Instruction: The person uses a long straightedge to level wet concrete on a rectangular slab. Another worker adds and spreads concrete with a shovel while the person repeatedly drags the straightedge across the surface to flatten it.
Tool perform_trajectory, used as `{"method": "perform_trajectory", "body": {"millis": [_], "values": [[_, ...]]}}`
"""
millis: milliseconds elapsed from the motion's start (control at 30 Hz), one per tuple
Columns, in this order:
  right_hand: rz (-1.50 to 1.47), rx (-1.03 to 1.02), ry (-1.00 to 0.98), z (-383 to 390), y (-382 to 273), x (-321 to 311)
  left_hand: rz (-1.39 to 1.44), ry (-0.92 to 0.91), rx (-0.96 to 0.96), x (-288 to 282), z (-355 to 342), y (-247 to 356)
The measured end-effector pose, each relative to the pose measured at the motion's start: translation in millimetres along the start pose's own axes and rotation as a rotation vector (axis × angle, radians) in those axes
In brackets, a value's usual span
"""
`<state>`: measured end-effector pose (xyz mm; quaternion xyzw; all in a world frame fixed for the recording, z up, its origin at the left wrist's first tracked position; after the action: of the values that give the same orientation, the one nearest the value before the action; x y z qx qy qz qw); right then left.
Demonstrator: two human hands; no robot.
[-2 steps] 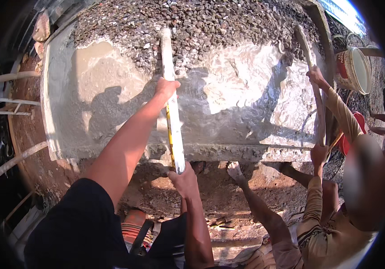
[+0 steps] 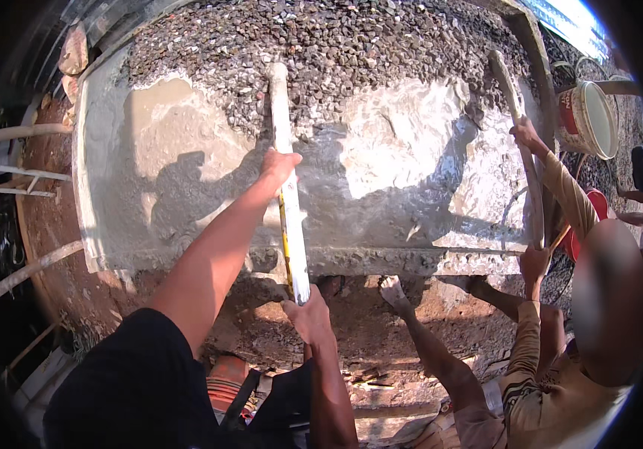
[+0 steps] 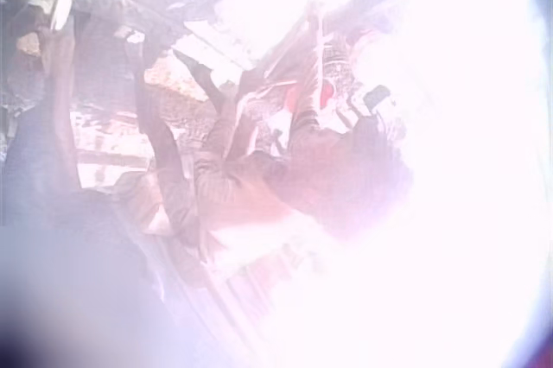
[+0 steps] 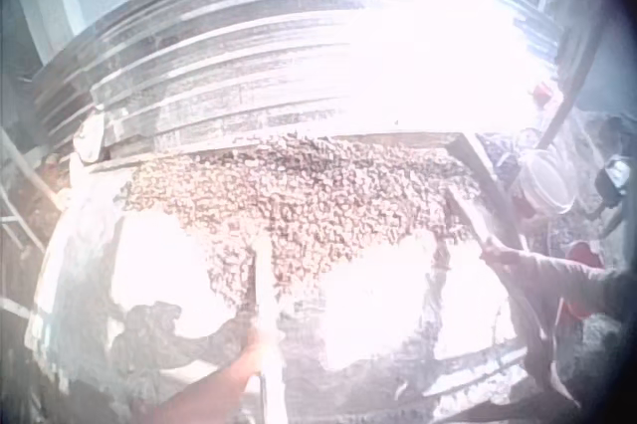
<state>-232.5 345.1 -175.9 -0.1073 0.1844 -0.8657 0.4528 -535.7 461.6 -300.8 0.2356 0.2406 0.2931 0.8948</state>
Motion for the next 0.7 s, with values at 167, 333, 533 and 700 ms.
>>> {"method": "perform_trajectory", "body": {"millis": [167,333,533,700], "values": [[0.162,-0.194,0.009,98,43,7,0.190,-0.116,-0.022,-15,123,-48],[0.372,-0.290,0.124,121,19,-4,0.359,-0.104,0.162,-43,220,33],[0.116,-0.614,0.257,-59,-142,-96,0.124,-0.035,0.550,13,34,253],[-0.393,-0.296,-0.040,-107,-51,-114,-0.484,-0.011,0.301,149,-51,151]]}}
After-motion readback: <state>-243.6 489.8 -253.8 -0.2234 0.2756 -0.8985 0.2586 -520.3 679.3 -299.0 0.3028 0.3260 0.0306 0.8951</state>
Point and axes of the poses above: each hand's wrist, its own z-axis away from the middle knuckle, its own x-axis out of the palm, y = z × x, the point moved 7 cm from there along -z, towards the middle knuckle, and after that the axes turned 5 degrees about -y, right-handed, at the moved point
